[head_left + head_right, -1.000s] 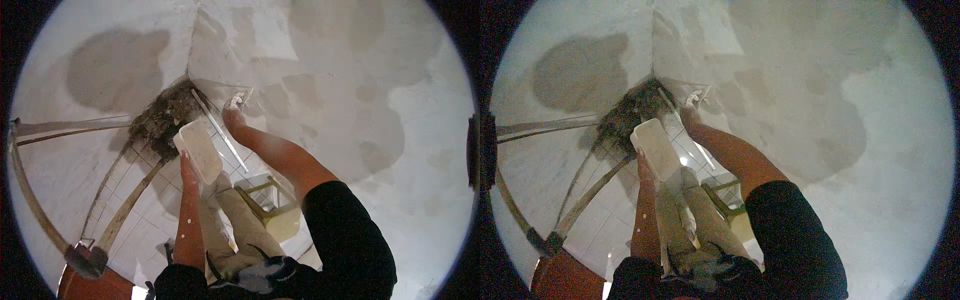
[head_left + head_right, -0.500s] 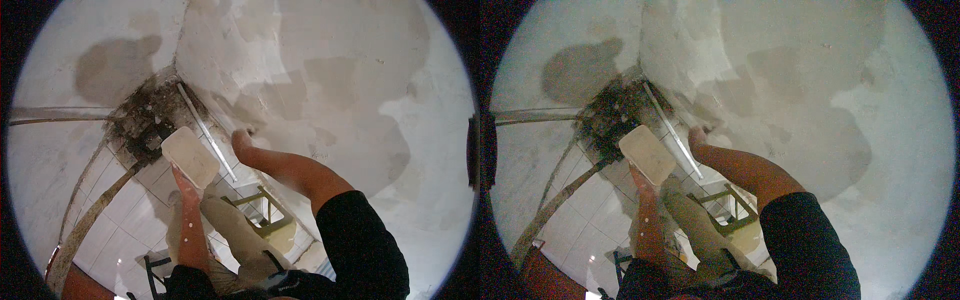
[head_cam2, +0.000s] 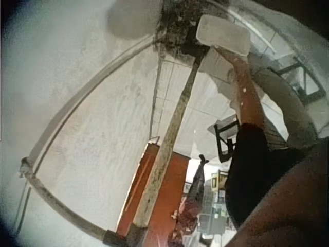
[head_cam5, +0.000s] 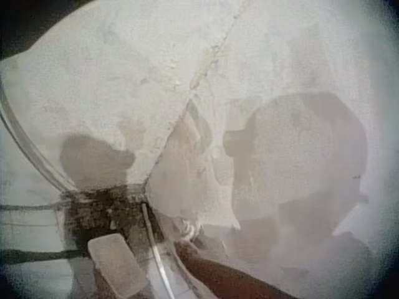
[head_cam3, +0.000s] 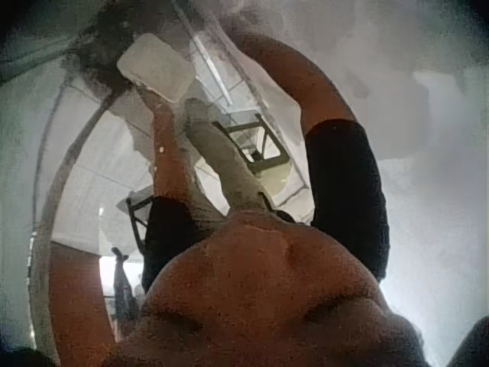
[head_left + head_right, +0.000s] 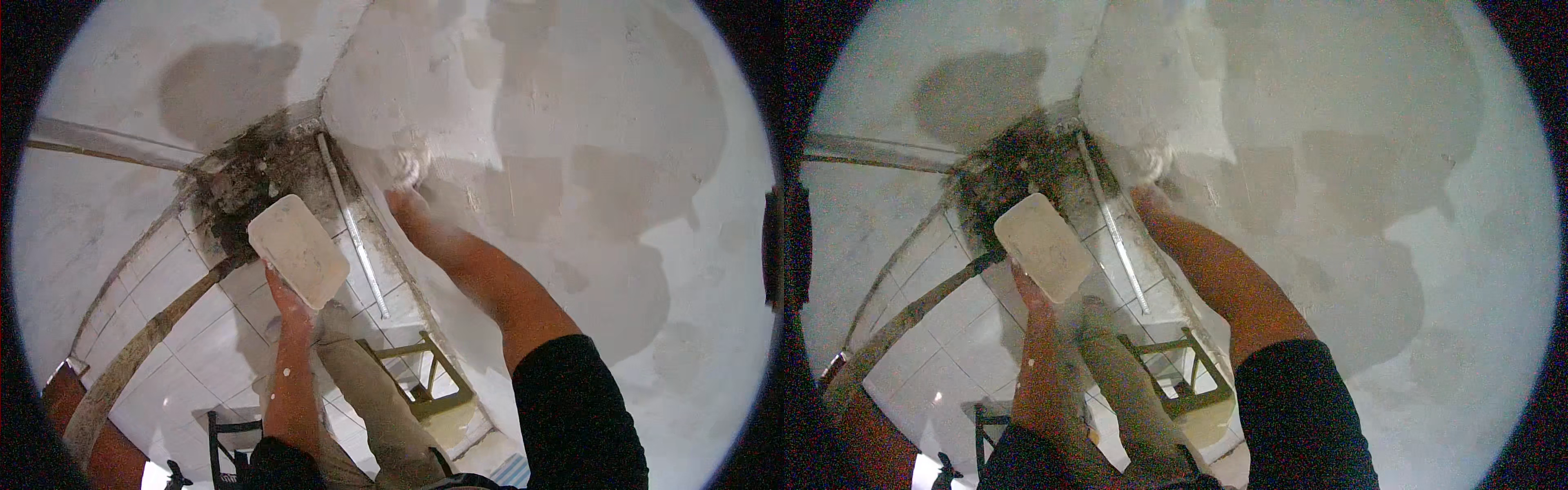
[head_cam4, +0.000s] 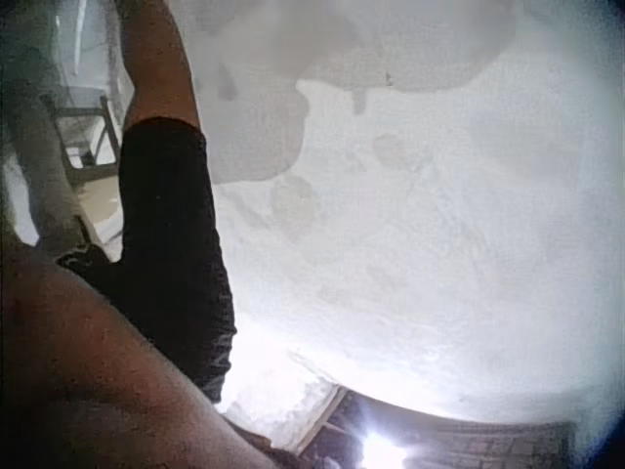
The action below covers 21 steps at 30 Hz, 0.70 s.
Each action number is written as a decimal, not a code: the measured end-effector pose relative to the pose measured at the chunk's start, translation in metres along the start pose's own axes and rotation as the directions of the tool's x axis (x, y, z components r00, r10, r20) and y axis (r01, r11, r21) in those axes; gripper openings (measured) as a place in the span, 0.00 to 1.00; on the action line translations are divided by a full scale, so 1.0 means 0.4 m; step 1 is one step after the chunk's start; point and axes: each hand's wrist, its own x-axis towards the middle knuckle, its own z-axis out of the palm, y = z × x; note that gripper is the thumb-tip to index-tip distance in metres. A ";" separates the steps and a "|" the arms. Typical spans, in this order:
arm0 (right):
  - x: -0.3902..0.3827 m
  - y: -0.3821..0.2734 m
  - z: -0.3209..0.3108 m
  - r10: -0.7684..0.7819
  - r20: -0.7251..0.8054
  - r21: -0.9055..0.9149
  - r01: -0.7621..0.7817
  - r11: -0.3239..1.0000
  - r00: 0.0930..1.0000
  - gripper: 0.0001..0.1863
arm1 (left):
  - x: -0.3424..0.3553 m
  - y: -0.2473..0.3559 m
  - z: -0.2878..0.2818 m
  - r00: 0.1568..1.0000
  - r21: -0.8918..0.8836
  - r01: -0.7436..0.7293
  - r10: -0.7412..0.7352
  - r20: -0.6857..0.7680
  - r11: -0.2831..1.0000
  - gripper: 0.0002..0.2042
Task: Applying wall filler or plaster to a damaged area of a wall using a putty knife.
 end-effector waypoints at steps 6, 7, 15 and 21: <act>-0.222 -0.075 0.098 0.350 0.504 0.560 -0.607 0.563 0.790 0.18 | -0.023 -0.032 0.099 0.996 0.010 0.062 -0.062 0.068 0.998 0.31; -0.211 -0.096 0.041 0.319 0.666 0.650 -0.734 0.194 0.674 0.17 | -0.019 -0.027 0.077 0.999 0.009 0.040 -0.041 0.036 0.999 0.31; 0.079 0.192 0.038 0.269 -0.727 0.379 0.043 0.924 0.632 0.11 | -0.023 -0.116 0.202 0.985 -0.100 0.074 -0.057 0.165 0.992 0.30; 0.159 0.087 -0.244 0.068 0.016 0.078 -0.069 0.995 0.998 0.07 | 0.002 -0.021 0.029 0.986 -0.041 -0.060 0.066 0.156 0.997 0.30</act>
